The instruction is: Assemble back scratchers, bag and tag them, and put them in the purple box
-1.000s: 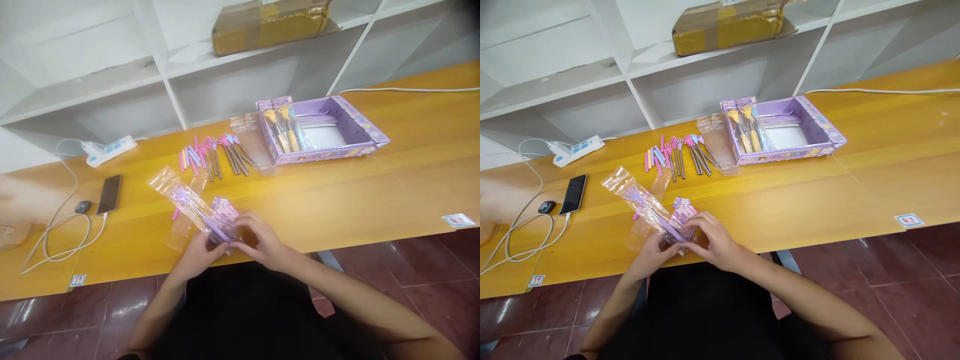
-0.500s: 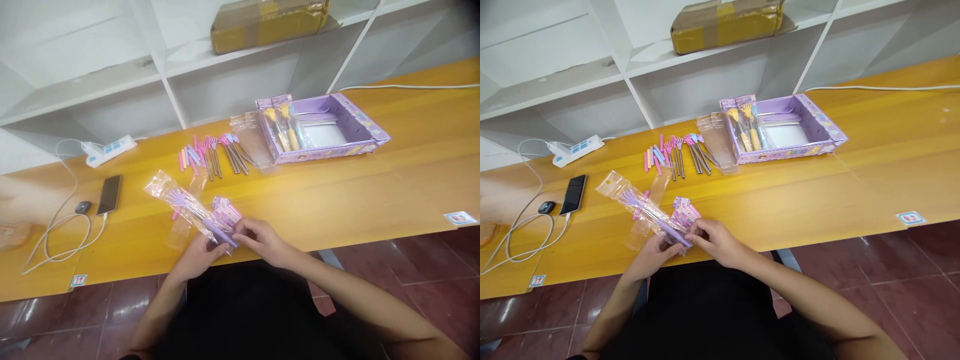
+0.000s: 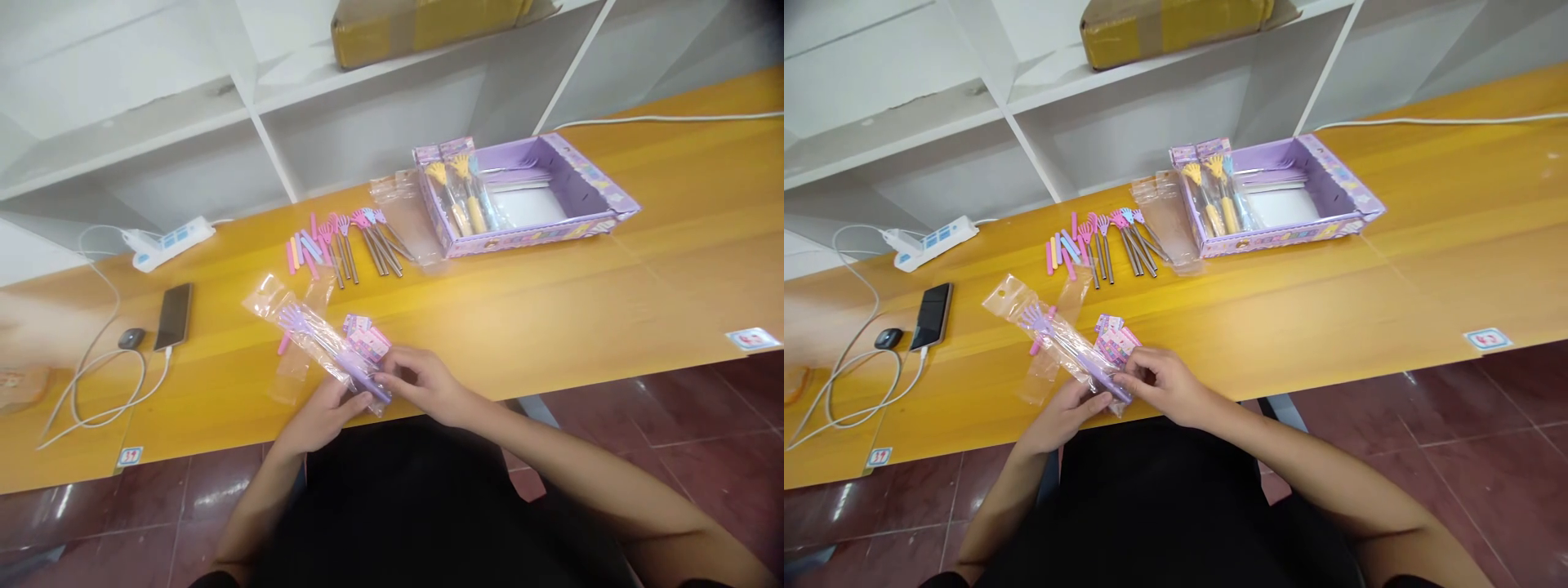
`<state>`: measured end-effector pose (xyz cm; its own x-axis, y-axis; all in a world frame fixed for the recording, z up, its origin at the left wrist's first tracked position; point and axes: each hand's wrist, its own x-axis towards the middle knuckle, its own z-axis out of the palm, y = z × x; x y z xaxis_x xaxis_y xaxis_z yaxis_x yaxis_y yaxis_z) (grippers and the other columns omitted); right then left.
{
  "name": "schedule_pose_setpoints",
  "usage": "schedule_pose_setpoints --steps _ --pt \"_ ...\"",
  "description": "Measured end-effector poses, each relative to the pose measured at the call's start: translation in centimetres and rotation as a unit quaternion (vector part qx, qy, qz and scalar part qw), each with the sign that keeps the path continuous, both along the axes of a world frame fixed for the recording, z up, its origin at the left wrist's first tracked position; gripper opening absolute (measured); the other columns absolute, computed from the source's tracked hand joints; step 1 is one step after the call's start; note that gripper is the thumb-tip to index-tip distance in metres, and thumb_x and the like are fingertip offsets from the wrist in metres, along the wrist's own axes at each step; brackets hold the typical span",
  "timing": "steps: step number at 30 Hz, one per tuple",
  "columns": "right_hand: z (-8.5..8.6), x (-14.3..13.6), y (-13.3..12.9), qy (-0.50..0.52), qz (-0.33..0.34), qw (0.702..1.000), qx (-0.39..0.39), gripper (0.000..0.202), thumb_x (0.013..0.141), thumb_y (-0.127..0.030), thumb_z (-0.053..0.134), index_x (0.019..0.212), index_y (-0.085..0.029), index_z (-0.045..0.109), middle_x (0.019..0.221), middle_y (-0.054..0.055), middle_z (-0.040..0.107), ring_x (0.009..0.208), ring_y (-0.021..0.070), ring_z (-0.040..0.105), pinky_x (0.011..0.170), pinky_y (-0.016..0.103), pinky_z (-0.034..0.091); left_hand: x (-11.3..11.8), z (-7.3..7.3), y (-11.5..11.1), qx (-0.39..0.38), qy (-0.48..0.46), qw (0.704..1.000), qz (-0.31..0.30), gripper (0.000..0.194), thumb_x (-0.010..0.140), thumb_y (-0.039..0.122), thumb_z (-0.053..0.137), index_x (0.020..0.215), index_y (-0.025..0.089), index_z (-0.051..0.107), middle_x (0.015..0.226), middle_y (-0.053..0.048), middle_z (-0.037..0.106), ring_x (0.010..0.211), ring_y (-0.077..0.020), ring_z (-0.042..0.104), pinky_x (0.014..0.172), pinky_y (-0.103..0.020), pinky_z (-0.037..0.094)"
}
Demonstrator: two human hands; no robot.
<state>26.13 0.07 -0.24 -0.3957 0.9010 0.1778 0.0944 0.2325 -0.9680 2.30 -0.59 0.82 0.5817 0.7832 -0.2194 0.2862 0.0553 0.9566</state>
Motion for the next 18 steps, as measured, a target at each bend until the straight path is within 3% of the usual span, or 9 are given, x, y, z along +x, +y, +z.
schedule_pose_setpoints --steps 7,13,18 --pt "-0.07 0.22 -0.06 -0.014 0.035 0.999 -0.020 0.044 0.105 -0.056 0.063 0.081 -0.020 0.061 0.077 -0.001 0.061 0.070 0.0136 0.054 0.066 0.026 0.043 0.01 -0.27 0.09 0.035 0.024 0.999 -0.011 0.038 0.104 0.049 0.062 0.126 0.022 0.077 0.121 -0.008 0.079 0.114 -0.0288 0.071 0.103 -0.039 0.053" --pt "-0.25 0.24 -0.13 0.006 0.016 0.999 -0.030 0.043 0.104 -0.054 0.065 0.079 -0.019 0.063 0.079 0.000 0.063 0.072 0.0141 0.056 0.067 0.027 0.044 0.30 0.10 0.10 0.057 0.087 0.995 -0.013 0.035 0.105 0.049 0.061 0.108 0.020 0.081 0.086 -0.003 0.078 0.081 -0.0209 0.070 0.080 -0.030 0.053" --pt "-0.21 0.17 -0.12 0.013 -0.033 0.998 -0.042 0.042 0.102 -0.054 0.068 0.079 -0.020 0.068 0.079 0.002 0.069 0.073 0.0160 0.061 0.070 0.029 0.048 0.41 0.26 0.10 0.078 0.103 0.992 -0.012 0.037 0.106 0.047 0.058 0.089 0.020 0.076 0.072 0.000 0.070 0.070 -0.0167 0.063 0.072 -0.027 0.047"
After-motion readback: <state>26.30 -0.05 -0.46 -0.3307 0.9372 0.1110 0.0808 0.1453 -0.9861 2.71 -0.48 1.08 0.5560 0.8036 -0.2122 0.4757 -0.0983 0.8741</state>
